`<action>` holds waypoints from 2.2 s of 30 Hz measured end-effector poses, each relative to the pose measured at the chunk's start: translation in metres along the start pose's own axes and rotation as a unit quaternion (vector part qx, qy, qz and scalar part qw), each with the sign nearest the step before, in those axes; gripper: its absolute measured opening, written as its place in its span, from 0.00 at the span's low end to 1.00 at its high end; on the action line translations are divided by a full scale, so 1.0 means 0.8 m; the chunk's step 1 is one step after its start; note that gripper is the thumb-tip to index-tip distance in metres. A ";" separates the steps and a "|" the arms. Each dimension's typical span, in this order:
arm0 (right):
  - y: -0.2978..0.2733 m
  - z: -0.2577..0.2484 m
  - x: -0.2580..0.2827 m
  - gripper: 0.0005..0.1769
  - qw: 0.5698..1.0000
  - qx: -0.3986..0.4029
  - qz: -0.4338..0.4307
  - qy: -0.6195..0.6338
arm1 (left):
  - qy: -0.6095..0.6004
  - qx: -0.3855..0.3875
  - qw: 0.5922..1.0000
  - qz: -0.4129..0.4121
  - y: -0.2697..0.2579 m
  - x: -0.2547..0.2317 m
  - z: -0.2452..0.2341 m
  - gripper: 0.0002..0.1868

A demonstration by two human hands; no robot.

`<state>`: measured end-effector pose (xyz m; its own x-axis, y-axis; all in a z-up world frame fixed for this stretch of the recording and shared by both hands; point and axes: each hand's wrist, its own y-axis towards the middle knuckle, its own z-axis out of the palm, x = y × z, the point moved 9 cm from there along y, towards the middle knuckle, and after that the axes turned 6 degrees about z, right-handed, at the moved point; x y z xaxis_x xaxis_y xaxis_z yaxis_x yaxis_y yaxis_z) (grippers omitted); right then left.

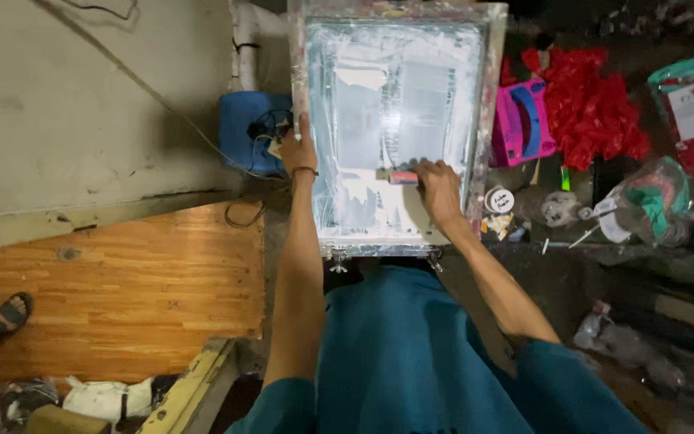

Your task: The person uses a squeegee to spread white ink across a screen printing frame held over a workbench. They repeatedly pull the ink from the top to the bottom of the screen to ensure even coverage.

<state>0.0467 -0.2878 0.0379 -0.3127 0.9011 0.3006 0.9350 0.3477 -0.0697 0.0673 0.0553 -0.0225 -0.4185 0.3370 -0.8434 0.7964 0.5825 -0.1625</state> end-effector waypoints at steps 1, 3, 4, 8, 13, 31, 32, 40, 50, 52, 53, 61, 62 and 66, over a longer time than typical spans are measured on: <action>0.002 -0.015 0.011 0.16 1.000 -0.002 -0.005 -0.001 | -0.002 -0.005 1.000 0.000 -0.003 0.001 0.002 0.48; 0.005 -0.053 0.027 0.21 0.997 -0.045 0.015 0.061 | -0.025 -0.042 0.999 0.018 -0.009 0.002 0.000 0.44; 0.029 -0.070 0.043 0.21 0.997 -0.047 0.010 0.061 | -0.026 -0.047 0.998 0.018 -0.014 -0.009 -0.009 0.44; 0.112 -0.174 0.113 0.23 0.978 -0.197 -0.042 0.053 | -0.037 -0.051 0.998 0.030 -0.040 -0.044 -0.037 0.40; 0.157 -0.212 0.183 0.24 0.950 -0.293 -0.107 -0.038 | -0.068 -0.059 0.995 0.047 -0.067 -0.072 -0.066 0.35; 0.108 -0.078 0.141 0.24 0.982 -0.182 -0.049 0.027 | -0.067 -0.026 0.997 0.026 -0.037 -0.043 -0.025 0.40; 0.130 -0.107 0.157 0.25 0.974 -0.215 -0.065 0.015 | -0.041 -0.019 0.999 0.013 -0.029 -0.035 -0.016 0.41; 0.245 0.002 0.112 0.13 0.990 -0.132 -0.039 -0.008 | 0.006 0.055 0.994 -0.098 -0.005 0.016 0.029 0.54; 0.069 0.008 0.142 0.09 0.999 -0.039 -0.014 -0.014 | -0.001 0.017 0.999 -0.032 0.003 0.023 0.024 0.49; 0.036 -0.008 0.150 0.11 0.997 -0.036 -0.048 0.043 | -0.005 0.016 1.000 -0.020 -0.004 0.005 0.014 0.48; 0.021 -0.012 0.145 0.14 0.997 -0.042 -0.034 0.057 | -0.018 -0.001 1.000 -0.012 -0.009 -0.003 0.003 0.47; -0.121 -0.062 0.106 0.25 0.978 -0.065 0.037 0.197 | -0.079 -0.018 0.996 0.041 -0.050 -0.056 -0.061 0.39; -0.136 -0.069 0.098 0.24 0.972 -0.070 0.062 0.216 | -0.084 -0.009 0.995 0.044 -0.050 -0.054 -0.065 0.39; -0.197 -0.074 0.064 0.22 0.949 -0.102 0.129 0.270 | -0.075 0.048 0.996 -0.004 -0.060 -0.065 -0.089 0.39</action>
<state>-0.1067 -0.3119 0.1207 0.0114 0.6668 0.7452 0.9989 0.0266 -0.0390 0.0193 0.0626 0.0658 -0.3613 0.2144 -0.9074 0.8343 0.5089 -0.2120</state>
